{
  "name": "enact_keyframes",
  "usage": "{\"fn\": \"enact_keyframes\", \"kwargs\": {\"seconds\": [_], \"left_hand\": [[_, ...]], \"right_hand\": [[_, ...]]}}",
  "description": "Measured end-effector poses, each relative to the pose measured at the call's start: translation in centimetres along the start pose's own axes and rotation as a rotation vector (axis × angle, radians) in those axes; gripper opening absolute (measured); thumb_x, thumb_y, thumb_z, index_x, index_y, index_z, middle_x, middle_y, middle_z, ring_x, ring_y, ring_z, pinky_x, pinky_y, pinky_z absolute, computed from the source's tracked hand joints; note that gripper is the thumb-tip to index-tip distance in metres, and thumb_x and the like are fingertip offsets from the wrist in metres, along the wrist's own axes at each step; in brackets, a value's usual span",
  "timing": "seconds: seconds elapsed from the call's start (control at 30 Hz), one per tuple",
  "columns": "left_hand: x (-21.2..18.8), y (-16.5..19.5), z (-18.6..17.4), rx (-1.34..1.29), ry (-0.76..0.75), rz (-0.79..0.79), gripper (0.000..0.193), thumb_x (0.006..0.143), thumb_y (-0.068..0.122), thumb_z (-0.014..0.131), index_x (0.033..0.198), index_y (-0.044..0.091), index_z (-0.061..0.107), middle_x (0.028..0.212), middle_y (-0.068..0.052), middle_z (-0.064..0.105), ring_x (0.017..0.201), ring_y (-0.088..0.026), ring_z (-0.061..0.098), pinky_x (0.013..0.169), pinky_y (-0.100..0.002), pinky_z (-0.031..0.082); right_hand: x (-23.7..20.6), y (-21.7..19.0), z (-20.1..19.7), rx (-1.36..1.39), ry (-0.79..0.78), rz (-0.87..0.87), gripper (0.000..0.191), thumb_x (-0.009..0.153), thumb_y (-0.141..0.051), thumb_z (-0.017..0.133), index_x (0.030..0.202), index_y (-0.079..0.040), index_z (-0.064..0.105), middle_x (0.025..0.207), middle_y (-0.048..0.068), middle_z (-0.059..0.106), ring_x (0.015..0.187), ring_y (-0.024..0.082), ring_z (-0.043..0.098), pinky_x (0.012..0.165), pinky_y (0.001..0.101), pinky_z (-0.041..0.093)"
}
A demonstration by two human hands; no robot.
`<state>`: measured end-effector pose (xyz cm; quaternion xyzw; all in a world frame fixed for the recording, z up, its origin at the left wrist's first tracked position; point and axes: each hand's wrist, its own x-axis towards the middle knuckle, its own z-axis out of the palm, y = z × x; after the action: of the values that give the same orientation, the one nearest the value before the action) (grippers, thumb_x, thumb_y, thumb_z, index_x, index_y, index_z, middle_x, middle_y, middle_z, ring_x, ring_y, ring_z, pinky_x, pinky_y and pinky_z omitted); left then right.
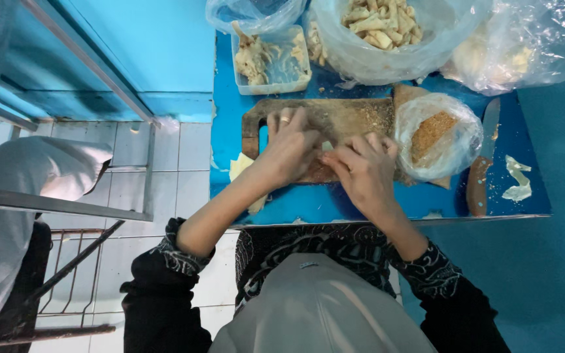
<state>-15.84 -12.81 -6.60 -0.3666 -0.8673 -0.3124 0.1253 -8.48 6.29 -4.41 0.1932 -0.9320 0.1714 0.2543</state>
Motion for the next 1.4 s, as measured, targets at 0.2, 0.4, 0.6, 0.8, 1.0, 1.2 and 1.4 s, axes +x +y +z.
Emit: {"fn": "enact_keyframes", "kwargs": {"seconds": [0.2, 0.4, 0.6, 0.8, 1.0, 1.2, 1.4], "left_hand": [[0.2, 0.1, -0.8, -0.107, 0.071, 0.043, 0.024, 0.071, 0.013, 0.08, 0.095, 0.013, 0.076, 0.129, -0.013, 0.054, 0.123, -0.038, 0.045, 0.103, -0.06, 0.031], [1.4, 0.8, -0.8, 0.068, 0.047, 0.063, 0.019, 0.077, 0.015, 0.079, 0.095, 0.011, 0.076, 0.13, -0.014, 0.052, 0.127, -0.038, 0.044, 0.105, -0.069, 0.026], [1.6, 1.5, -1.1, 0.014, 0.093, 0.054, 0.018, 0.077, 0.016, 0.077, 0.094, 0.01, 0.075, 0.134, -0.017, 0.049, 0.129, -0.04, 0.043, 0.109, -0.07, 0.025], [1.8, 1.7, -0.9, 0.016, 0.061, 0.056, 0.018, 0.07, 0.019, 0.081, 0.081, 0.009, 0.071, 0.13, -0.018, 0.049, 0.126, -0.041, 0.043, 0.107, -0.071, 0.022], [2.1, 1.6, -0.8, 0.062, 0.029, 0.034, 0.033, 0.064, 0.005, 0.077, 0.096, 0.011, 0.072, 0.131, -0.015, 0.051, 0.127, -0.039, 0.043, 0.109, -0.07, 0.022], [1.1, 1.2, -5.1, 0.005, 0.263, 0.024, 0.044, 0.076, 0.003, 0.078, 0.118, 0.013, 0.069, 0.14, -0.014, 0.05, 0.13, -0.038, 0.043, 0.109, -0.054, 0.029], [-2.0, 2.0, -9.2, 0.034, 0.332, -0.064, 0.032, 0.083, 0.007, 0.08, 0.113, 0.011, 0.071, 0.14, -0.016, 0.051, 0.125, -0.037, 0.048, 0.109, -0.053, 0.031]], "right_hand": [[1.7, 3.0, 1.1, 0.182, -0.093, 0.169, 0.023, 0.077, -0.036, 0.087, 0.092, -0.019, 0.08, 0.096, 0.009, 0.056, 0.099, 0.03, 0.056, 0.08, 0.0454, 0.044], [1.8, 2.6, 0.0, 0.193, -0.021, 0.171, 0.032, 0.078, -0.037, 0.085, 0.103, -0.017, 0.079, 0.115, 0.011, 0.051, 0.106, 0.03, 0.051, 0.088, 0.0462, 0.042], [1.0, 0.7, -0.9, -0.062, 0.025, 0.067, 0.015, 0.088, -0.029, 0.081, 0.098, -0.018, 0.08, 0.12, 0.008, 0.054, 0.112, 0.029, 0.05, 0.096, 0.0501, 0.034], [1.7, 1.2, -1.2, 0.053, 0.009, 0.124, 0.018, 0.091, -0.029, 0.08, 0.104, -0.017, 0.077, 0.121, 0.012, 0.051, 0.117, 0.034, 0.047, 0.093, 0.05, 0.035], [1.6, 1.0, -0.8, -0.039, -0.04, 0.12, 0.014, 0.092, -0.025, 0.076, 0.103, -0.015, 0.075, 0.12, 0.012, 0.051, 0.118, 0.034, 0.048, 0.093, 0.0526, 0.035], [3.6, 2.6, 0.0, -0.179, -0.09, 0.095, 0.017, 0.092, -0.027, 0.074, 0.101, -0.013, 0.073, 0.117, 0.016, 0.048, 0.113, 0.036, 0.047, 0.086, 0.0526, 0.034], [5.2, 3.3, -1.4, -0.078, -0.084, 0.083, 0.026, 0.095, -0.031, 0.075, 0.106, -0.008, 0.075, 0.116, 0.013, 0.054, 0.112, 0.033, 0.05, 0.088, 0.0508, 0.037]]}}
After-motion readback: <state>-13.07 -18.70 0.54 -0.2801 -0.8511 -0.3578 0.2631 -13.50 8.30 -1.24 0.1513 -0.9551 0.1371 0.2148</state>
